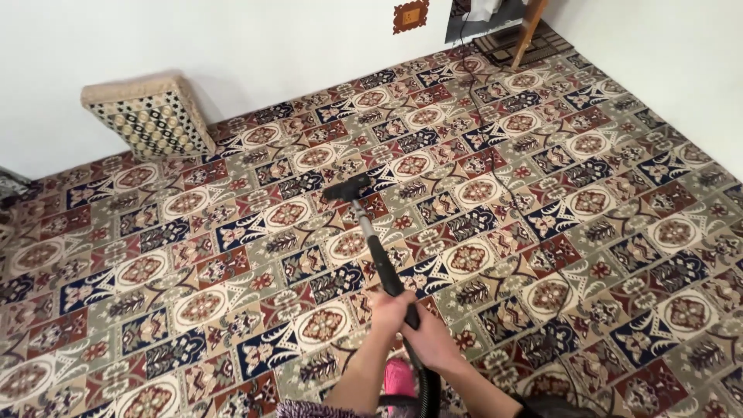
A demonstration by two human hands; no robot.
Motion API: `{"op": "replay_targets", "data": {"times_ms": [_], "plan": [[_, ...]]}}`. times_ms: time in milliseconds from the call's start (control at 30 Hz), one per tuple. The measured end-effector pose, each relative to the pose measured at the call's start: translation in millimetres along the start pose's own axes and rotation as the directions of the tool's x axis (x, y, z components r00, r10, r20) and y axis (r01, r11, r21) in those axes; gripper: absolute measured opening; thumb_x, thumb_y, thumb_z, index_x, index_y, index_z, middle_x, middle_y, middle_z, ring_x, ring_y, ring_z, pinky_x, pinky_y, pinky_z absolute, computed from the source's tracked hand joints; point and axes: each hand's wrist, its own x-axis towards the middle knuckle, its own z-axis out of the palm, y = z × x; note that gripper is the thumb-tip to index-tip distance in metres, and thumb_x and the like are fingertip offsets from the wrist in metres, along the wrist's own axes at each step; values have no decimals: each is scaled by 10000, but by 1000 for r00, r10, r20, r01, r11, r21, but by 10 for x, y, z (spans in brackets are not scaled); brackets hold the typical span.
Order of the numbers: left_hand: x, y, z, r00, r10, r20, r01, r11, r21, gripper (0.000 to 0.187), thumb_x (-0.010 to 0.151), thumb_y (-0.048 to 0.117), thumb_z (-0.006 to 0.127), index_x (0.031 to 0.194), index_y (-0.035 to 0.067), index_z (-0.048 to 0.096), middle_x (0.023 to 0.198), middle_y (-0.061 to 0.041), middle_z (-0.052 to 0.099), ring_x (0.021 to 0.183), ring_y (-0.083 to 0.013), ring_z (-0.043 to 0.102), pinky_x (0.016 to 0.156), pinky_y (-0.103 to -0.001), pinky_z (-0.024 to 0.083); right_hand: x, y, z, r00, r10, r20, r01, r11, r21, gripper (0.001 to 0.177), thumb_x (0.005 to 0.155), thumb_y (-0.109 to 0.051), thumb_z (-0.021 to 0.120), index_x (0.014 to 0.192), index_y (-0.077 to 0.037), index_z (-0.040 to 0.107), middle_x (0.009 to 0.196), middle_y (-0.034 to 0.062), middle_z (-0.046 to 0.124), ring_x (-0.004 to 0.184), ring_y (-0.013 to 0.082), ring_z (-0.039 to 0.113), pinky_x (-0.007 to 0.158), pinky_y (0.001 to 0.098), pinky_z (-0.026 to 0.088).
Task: Vacuuming a patterned carpet in a bedroom near a bed and curtains using a canister vacuum cleaner.
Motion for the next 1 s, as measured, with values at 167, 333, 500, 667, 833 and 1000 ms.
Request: {"op": "replay_targets", "data": {"times_ms": [167,333,500,667,833,1000], "plan": [[62,-889,132,993,109,-31,-105,988,112,152,791,180,737,784,55,650,725,-68,646,664,-196,605,610,-348,471,-415,704,17,995,-31,-90,24,997,-76,393,923,-387,614,1252,-174,615,910,81,683,725,229,650,642,328,432],[-505,-1266,236,991,135,-11,-133,984,118,197,758,210,741,742,96,582,679,-40,578,621,-188,567,600,-361,454,-1059,987,18,992,-26,-124,20,999,-49,331,935,-416,619,1159,-172,629,849,50,743,694,209,711,636,322,513],[-767,-1585,287,984,169,47,-172,983,69,199,783,121,698,734,104,506,678,-41,535,614,-190,547,555,-350,468,-1375,1268,59,989,-6,-150,0,999,-36,317,936,-400,629,1117,-140,636,883,66,718,742,215,664,665,322,476],[-848,-1526,251,985,146,90,-158,978,134,188,847,130,701,812,123,517,758,-32,578,690,-175,600,610,-296,561,-1403,1278,125,989,1,-146,6,999,52,252,959,-321,640,1088,-104,626,771,84,704,606,217,668,576,344,513],[-822,-1351,204,999,14,52,-27,965,262,183,892,72,726,1011,101,591,900,-40,644,754,-151,641,618,-239,575,-897,1554,360,984,22,-175,2,990,140,195,947,-264,646,1069,-112,646,924,83,742,801,231,730,710,355,551],[571,-1412,195,974,224,-40,-189,892,410,341,644,324,771,884,82,771,799,-112,754,880,-270,764,734,-413,569,25,1533,373,972,-163,-170,182,978,98,519,864,-373,699,1261,-48,615,993,216,712,946,354,697,785,493,556]]}}
